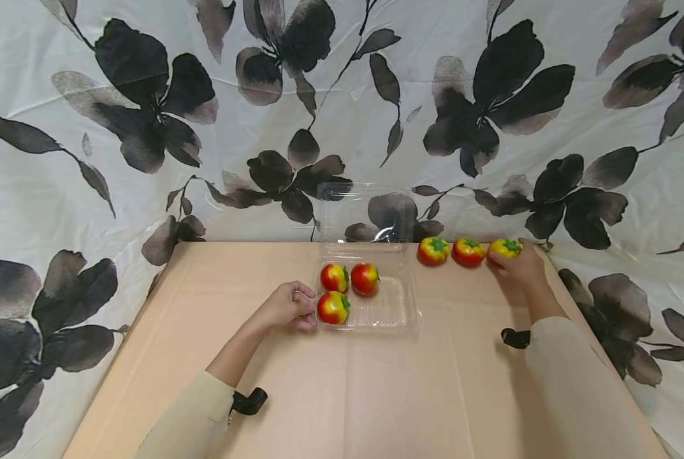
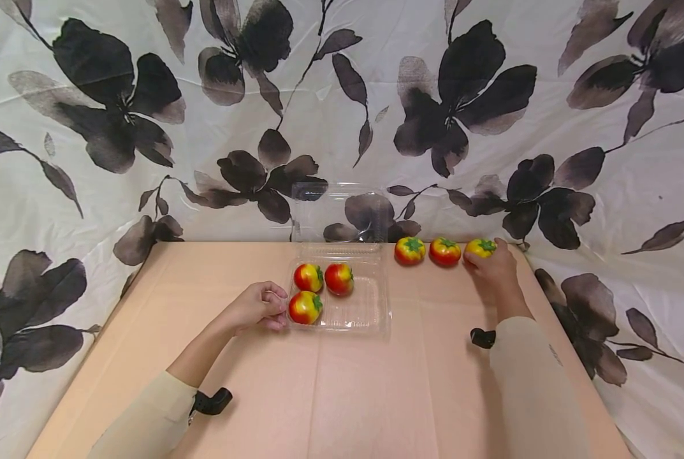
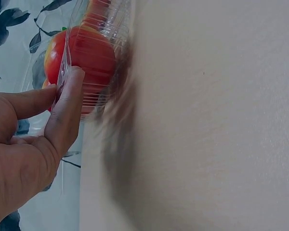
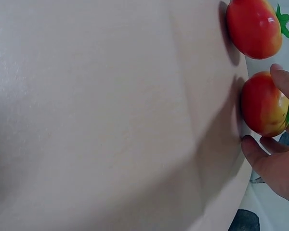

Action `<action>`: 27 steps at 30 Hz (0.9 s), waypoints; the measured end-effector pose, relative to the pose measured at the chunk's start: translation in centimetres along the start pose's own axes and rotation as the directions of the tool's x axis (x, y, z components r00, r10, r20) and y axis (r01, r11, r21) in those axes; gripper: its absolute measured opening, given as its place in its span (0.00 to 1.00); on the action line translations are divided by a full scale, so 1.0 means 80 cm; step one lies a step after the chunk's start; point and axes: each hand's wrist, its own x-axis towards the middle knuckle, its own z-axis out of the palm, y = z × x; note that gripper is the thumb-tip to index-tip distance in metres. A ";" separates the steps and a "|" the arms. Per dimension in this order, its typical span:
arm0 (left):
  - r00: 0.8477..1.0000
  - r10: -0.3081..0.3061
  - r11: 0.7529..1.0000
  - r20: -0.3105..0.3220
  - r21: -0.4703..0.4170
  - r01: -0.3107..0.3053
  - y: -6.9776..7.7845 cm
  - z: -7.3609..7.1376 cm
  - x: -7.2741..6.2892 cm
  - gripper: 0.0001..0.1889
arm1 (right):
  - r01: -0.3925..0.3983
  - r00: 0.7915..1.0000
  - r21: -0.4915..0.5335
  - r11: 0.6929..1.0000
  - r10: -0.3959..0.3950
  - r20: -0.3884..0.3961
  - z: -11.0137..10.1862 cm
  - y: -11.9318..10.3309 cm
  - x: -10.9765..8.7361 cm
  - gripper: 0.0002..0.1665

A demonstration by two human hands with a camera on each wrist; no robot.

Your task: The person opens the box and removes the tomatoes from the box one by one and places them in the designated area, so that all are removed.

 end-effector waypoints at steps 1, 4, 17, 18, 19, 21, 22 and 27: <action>1.000 0.000 1.000 0.003 0.003 0.000 0.000 0.000 0.000 0.14 | -0.002 1.000 0.001 1.000 0.002 0.004 0.000 0.000 -0.001 0.62; 1.000 -0.011 1.000 0.002 0.009 0.011 0.001 0.000 -0.002 0.14 | -0.006 1.000 0.021 1.000 0.005 0.018 -0.001 0.001 -0.007 0.62; 1.000 -0.026 1.000 -0.003 0.008 0.026 0.001 -0.002 -0.006 0.15 | 0.128 0.988 0.083 0.988 -0.120 -0.093 -0.002 -0.005 -0.035 0.59; 1.000 -0.026 1.000 -0.004 0.008 0.026 0.001 -0.002 -0.006 0.14 | 0.138 0.986 0.085 0.987 -0.129 -0.101 -0.002 -0.005 -0.039 0.58; 1.000 -0.027 1.000 -0.004 0.010 0.027 0.001 -0.002 -0.006 0.14 | 0.148 0.985 0.086 0.985 -0.138 -0.106 -0.002 -0.006 -0.043 0.58; 1.000 -0.023 1.000 -0.002 0.019 0.023 0.002 -0.002 -0.006 0.14 | 0.168 0.981 0.081 0.982 -0.158 -0.116 -0.002 -0.008 -0.050 0.58; 1.000 -0.021 1.000 0.000 0.018 0.021 0.002 -0.002 -0.006 0.14 | 0.181 0.978 0.078 0.980 -0.170 -0.121 -0.003 -0.009 -0.054 0.57; 1.000 -0.018 1.000 0.009 0.021 0.017 0.002 -0.003 -0.003 0.14 | 0.270 0.953 0.056 0.961 -0.259 -0.159 -0.003 -0.017 -0.075 0.55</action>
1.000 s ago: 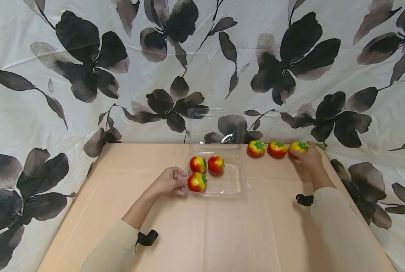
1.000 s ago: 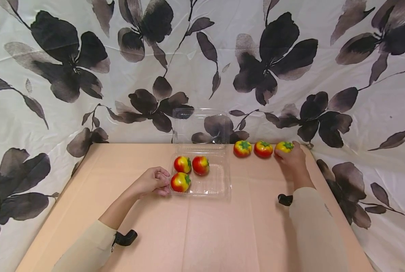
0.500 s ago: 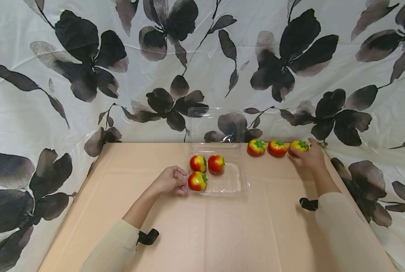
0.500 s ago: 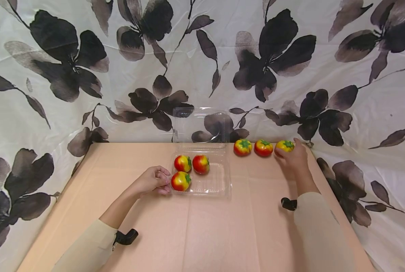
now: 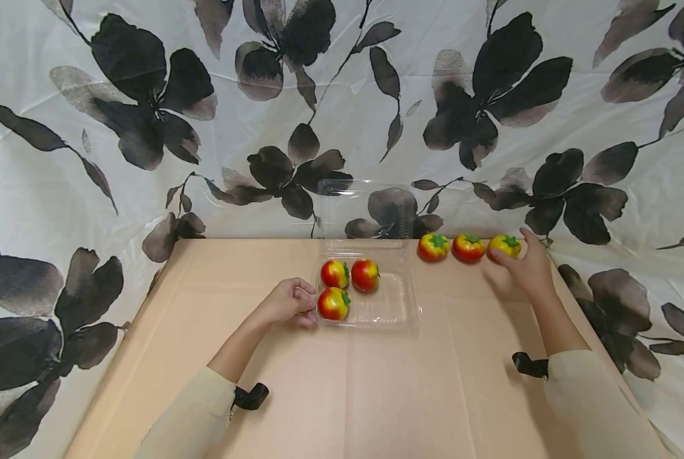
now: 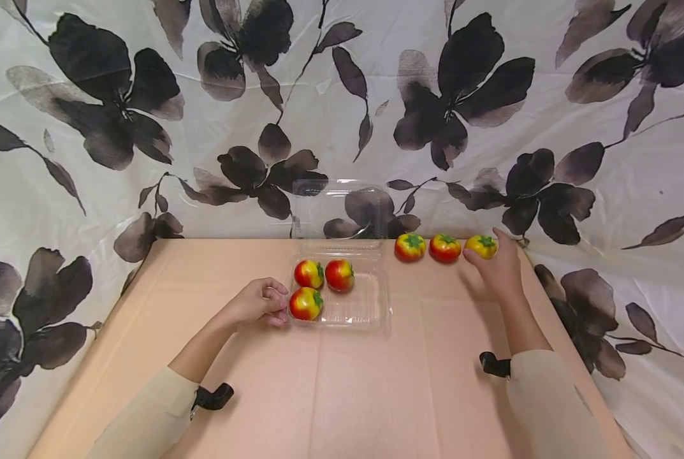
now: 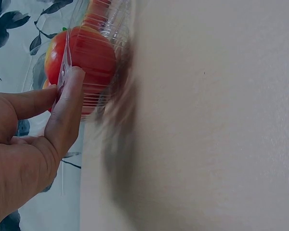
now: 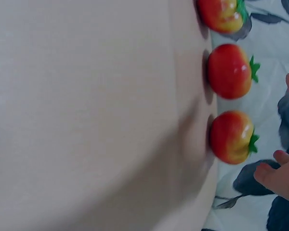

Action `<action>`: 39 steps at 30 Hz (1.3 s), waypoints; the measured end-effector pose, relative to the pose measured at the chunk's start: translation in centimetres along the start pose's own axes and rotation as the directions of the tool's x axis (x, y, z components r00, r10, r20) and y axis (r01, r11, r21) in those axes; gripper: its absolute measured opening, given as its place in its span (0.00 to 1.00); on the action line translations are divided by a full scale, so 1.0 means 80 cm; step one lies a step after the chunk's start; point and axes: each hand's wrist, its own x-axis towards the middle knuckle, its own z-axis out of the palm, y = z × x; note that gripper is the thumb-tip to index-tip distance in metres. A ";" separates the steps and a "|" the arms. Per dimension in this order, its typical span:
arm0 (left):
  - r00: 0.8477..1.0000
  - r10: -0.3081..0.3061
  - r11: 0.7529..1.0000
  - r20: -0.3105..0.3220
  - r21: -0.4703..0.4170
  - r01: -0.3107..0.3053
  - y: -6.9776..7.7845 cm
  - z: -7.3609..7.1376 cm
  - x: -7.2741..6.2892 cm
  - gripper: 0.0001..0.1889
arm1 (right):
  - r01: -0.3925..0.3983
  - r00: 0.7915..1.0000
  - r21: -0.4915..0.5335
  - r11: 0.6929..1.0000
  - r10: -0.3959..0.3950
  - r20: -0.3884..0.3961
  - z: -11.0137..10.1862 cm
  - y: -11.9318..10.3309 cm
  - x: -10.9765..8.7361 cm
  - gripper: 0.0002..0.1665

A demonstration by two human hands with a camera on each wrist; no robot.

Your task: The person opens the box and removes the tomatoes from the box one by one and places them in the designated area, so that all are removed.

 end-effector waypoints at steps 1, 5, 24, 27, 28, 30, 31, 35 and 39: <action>1.000 -0.003 1.000 -0.001 -0.002 0.003 0.000 0.000 0.001 0.14 | 0.023 1.000 -0.002 1.000 -0.024 -0.011 0.000 -0.004 -0.004 0.55; 1.000 -0.004 1.000 -0.002 -0.002 0.004 0.001 0.000 0.002 0.14 | 0.123 0.991 -0.025 0.992 -0.125 -0.057 0.001 -0.022 -0.017 0.52; 1.000 -0.016 1.000 0.003 0.004 0.016 0.004 -0.002 -0.001 0.15 | 0.322 0.946 0.005 0.947 -0.322 0.036 0.037 -0.085 -0.056 0.48; 1.000 -0.016 1.000 -0.002 0.007 0.016 0.004 -0.001 0.000 0.15 | 0.347 0.937 0.019 0.938 -0.347 0.048 0.048 -0.092 -0.061 0.47; 1.000 -0.018 1.000 -0.003 0.005 0.018 0.004 -0.001 0.000 0.15 | 0.353 0.934 0.023 0.935 -0.354 0.055 0.052 -0.095 -0.063 0.47; 1.000 -0.016 1.000 -0.005 0.008 0.016 0.004 -0.001 0.000 0.15 | 0.369 0.926 0.030 0.929 -0.370 0.072 0.061 -0.100 -0.068 0.47; 1.000 -0.014 1.000 -0.005 0.009 0.014 0.003 -0.001 0.001 0.15 | 0.375 0.923 0.034 0.926 -0.377 0.082 0.065 -0.102 -0.070 0.47; 1.000 -0.013 1.000 -0.004 0.005 0.013 0.003 -0.001 0.001 0.14 | 0.407 0.905 0.021 0.913 -0.406 0.125 0.081 -0.112 -0.076 0.47; 1.000 -0.012 1.000 -0.003 0.005 0.012 0.002 -0.001 0.001 0.15 | 0.421 0.891 0.012 0.907 -0.416 0.181 0.096 -0.122 -0.077 0.47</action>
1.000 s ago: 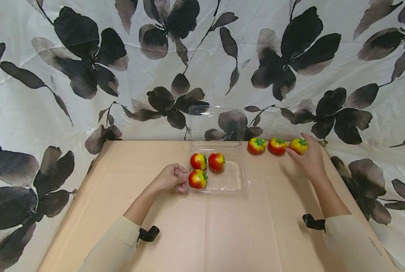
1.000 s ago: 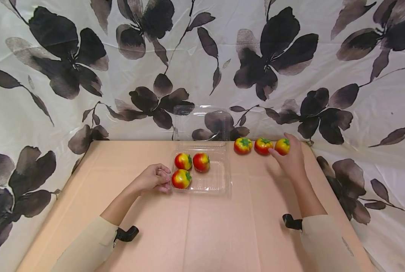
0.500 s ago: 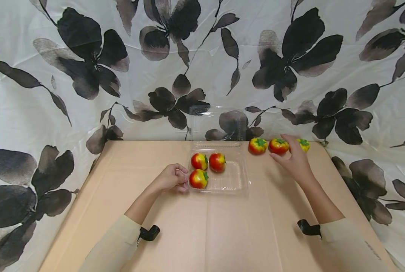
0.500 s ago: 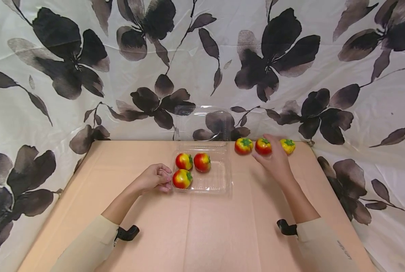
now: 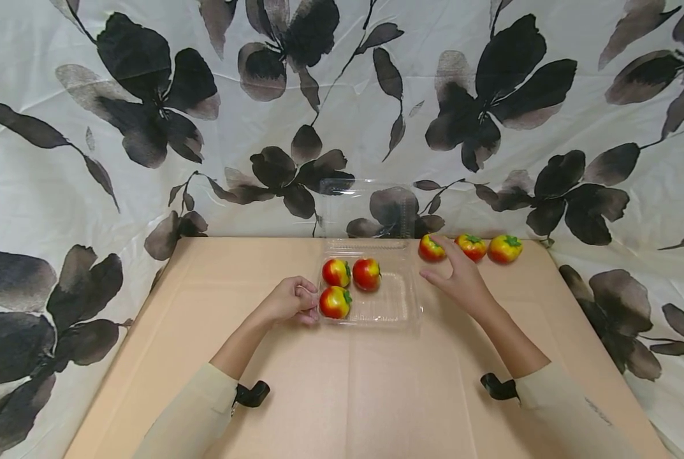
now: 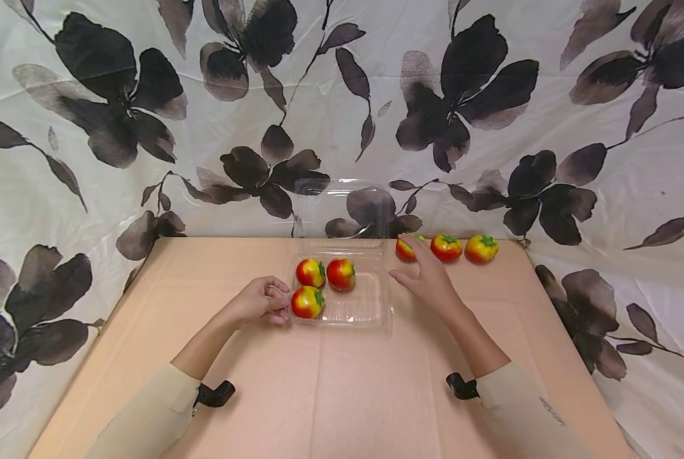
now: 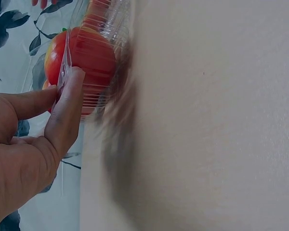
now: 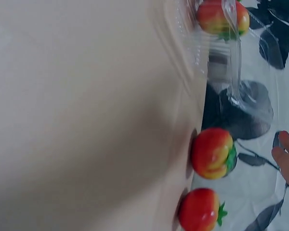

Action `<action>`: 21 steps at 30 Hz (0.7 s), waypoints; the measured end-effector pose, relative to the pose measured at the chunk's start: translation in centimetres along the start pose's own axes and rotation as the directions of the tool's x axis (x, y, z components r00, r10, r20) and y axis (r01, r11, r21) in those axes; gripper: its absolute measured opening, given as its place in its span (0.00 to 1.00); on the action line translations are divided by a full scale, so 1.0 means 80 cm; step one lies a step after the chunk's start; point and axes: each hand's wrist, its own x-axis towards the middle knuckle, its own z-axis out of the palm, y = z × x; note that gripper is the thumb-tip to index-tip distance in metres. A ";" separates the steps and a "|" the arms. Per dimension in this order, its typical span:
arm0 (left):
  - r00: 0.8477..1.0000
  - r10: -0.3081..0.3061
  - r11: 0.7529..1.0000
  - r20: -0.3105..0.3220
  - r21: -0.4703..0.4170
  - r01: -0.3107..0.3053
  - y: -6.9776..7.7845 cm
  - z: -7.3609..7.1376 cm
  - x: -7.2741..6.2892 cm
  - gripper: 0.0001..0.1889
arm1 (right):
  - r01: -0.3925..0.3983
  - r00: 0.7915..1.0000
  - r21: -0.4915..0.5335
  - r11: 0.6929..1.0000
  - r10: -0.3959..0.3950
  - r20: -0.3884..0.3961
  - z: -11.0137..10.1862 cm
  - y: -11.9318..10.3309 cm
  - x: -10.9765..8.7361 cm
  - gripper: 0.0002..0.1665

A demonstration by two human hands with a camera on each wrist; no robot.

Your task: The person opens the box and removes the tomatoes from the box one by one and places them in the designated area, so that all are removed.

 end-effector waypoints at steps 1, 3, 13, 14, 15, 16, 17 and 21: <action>1.000 0.001 1.000 0.000 0.001 -0.001 0.000 0.000 0.000 0.15 | 0.002 1.000 -0.002 1.000 -0.002 0.016 0.003 -0.003 0.002 0.47; 1.000 0.003 1.000 0.000 0.002 -0.003 0.000 0.000 -0.001 0.15 | 0.019 0.999 0.000 1.000 -0.019 0.044 0.008 -0.009 0.007 0.47; 1.000 -0.002 1.000 0.002 -0.008 0.002 0.001 -0.001 -0.003 0.15 | 0.150 0.970 0.004 0.989 -0.148 0.192 0.039 -0.028 0.032 0.43; 1.000 -0.002 1.000 0.004 -0.010 0.002 0.001 -0.001 -0.002 0.15 | 0.148 0.967 0.011 0.989 -0.147 0.210 0.042 -0.029 0.034 0.43; 1.000 0.000 1.000 0.006 -0.010 0.000 0.000 -0.001 -0.002 0.15 | 0.148 0.962 0.014 0.989 -0.147 0.230 0.044 -0.030 0.037 0.42; 1.000 0.000 1.000 0.007 -0.011 0.000 0.000 -0.001 -0.001 0.15 | 0.148 0.958 0.014 0.989 -0.147 0.247 0.047 -0.032 0.039 0.42; 1.000 -0.001 1.000 0.007 -0.012 0.001 0.000 -0.001 -0.001 0.15 | 0.148 0.954 0.015 0.989 -0.146 0.262 0.049 -0.033 0.041 0.42; 1.000 -0.004 1.000 0.005 -0.007 0.004 0.001 0.000 -0.001 0.15 | 0.154 0.936 0.010 0.988 -0.149 0.318 0.057 -0.041 0.049 0.41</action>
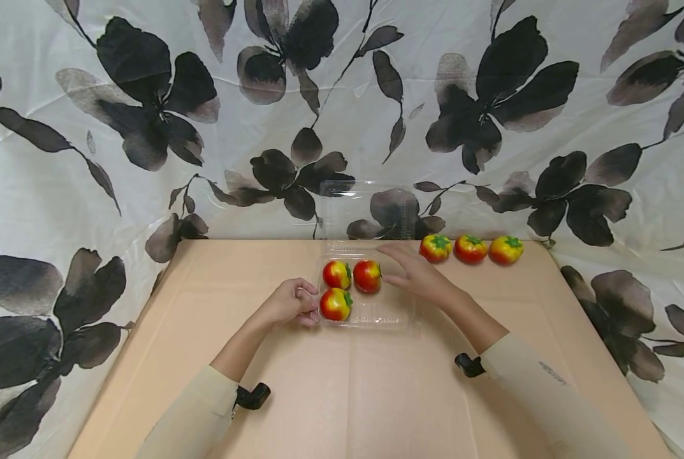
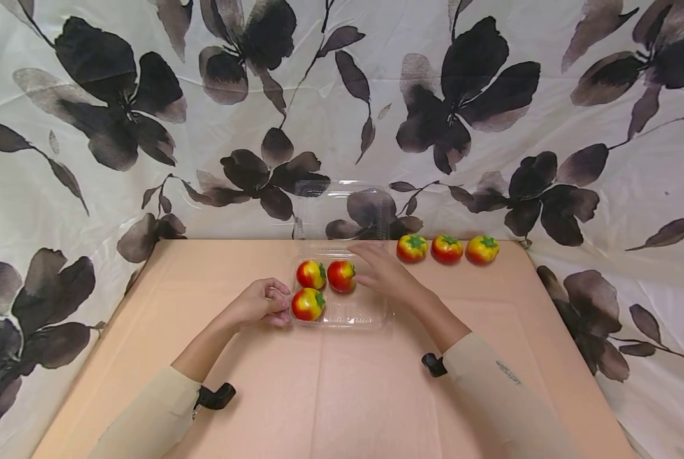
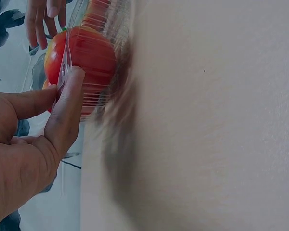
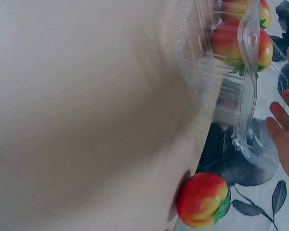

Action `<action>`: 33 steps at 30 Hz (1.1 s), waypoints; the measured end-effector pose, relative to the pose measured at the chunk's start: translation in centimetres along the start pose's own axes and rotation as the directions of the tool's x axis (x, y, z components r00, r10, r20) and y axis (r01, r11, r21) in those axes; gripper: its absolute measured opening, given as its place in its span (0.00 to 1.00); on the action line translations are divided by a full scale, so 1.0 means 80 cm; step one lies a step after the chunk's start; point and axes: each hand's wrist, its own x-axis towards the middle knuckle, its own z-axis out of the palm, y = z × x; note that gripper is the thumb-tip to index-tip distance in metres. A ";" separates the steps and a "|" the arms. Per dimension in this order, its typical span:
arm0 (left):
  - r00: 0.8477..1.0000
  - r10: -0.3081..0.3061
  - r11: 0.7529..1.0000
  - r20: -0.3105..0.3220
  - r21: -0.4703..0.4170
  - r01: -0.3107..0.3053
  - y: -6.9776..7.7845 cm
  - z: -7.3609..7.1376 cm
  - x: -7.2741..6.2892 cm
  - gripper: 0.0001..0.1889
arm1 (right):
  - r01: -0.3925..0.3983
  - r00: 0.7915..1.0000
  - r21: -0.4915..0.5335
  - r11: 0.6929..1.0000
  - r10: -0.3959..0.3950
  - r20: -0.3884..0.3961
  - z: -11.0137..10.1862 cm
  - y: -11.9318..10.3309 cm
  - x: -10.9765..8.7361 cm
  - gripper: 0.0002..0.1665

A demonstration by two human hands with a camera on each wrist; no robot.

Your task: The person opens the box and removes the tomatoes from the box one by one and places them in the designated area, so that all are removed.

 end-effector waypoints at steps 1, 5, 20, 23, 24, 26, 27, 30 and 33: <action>1.000 -0.001 1.000 0.001 0.001 0.001 0.000 0.000 0.000 0.15 | 0.004 1.000 -0.010 1.000 -0.004 0.013 0.001 -0.002 0.003 0.41; 1.000 -0.002 1.000 0.003 -0.003 0.002 0.001 0.001 0.001 0.15 | 0.036 0.998 -0.061 0.998 -0.032 0.054 0.007 -0.006 0.014 0.41; 1.000 0.006 1.000 0.001 -0.005 -0.006 0.001 0.001 0.001 0.14 | 0.082 0.996 -0.154 0.985 -0.076 0.048 0.034 -0.002 0.032 0.36; 1.000 0.007 1.000 0.005 -0.007 -0.007 0.002 0.001 0.000 0.14 | 0.073 0.997 -0.136 0.988 -0.067 0.048 0.039 -0.002 0.031 0.35; 1.000 0.007 1.000 0.005 -0.006 -0.007 0.003 0.001 0.000 0.15 | 0.071 0.997 -0.127 0.989 -0.065 0.047 0.040 -0.002 0.031 0.35; 1.000 0.007 1.000 0.005 -0.006 -0.007 0.003 0.001 -0.001 0.15 | 0.071 0.997 -0.108 0.992 -0.066 0.045 0.043 -0.002 0.030 0.35; 1.000 0.007 1.000 0.004 -0.003 -0.007 0.003 0.001 -0.001 0.15 | 0.071 0.997 -0.096 0.993 -0.067 0.045 0.044 -0.002 0.030 0.34; 1.000 0.006 1.000 0.003 0.001 -0.006 0.004 0.001 -0.001 0.15 | 0.079 0.996 -0.061 0.995 -0.076 0.046 0.048 -0.003 0.029 0.34; 1.000 0.008 1.000 0.006 -0.008 -0.008 0.004 0.002 -0.001 0.15 | 0.063 0.996 -0.006 0.998 -0.063 0.066 0.053 -0.002 0.029 0.34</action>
